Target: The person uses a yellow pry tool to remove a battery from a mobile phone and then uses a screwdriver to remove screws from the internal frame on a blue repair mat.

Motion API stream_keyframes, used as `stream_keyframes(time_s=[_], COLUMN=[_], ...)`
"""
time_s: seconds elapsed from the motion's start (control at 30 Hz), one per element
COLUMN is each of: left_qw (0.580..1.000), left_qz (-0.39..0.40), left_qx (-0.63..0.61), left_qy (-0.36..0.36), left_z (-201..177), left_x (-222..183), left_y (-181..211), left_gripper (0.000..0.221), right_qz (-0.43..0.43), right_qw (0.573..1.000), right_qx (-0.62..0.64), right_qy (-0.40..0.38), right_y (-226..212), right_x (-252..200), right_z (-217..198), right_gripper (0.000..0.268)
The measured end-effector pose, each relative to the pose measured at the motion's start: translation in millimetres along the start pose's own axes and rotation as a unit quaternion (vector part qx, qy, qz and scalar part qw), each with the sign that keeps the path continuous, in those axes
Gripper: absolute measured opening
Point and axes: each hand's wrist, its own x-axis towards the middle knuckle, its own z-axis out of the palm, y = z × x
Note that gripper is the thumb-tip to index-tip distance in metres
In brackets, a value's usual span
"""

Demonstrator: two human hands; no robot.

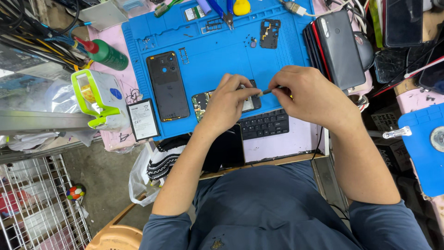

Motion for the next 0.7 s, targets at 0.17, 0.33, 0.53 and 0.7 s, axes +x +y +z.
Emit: stream_keyframes(time_s=[0.17,0.33,0.53,0.7], left_qw=[1.0,1.0,1.0,1.0], left_qz=[-0.009,-0.002,-0.002,0.0], left_qx=[-0.01,-0.008,-0.018,-0.019], left_qy=[-0.002,0.001,0.006,0.014], left_z=[4,5,5,1], left_x=[-1,-2,-3,-2], left_y=[-4,-5,-6,-5], left_gripper=[0.039,0.038,0.033,0.023], right_qz=[0.005,-0.002,-0.006,-0.067], right_qw=[1.0,1.0,0.998,0.987], right_qx=[-0.001,-0.019,-0.052,-0.13], right_qy=[-0.008,-0.011,-0.026,-0.06], right_y=[-1,-5,-10,-21], right_x=[2,3,6,11], right_z=[2,1,1,7], right_gripper=[0.01,0.009,0.01,0.013])
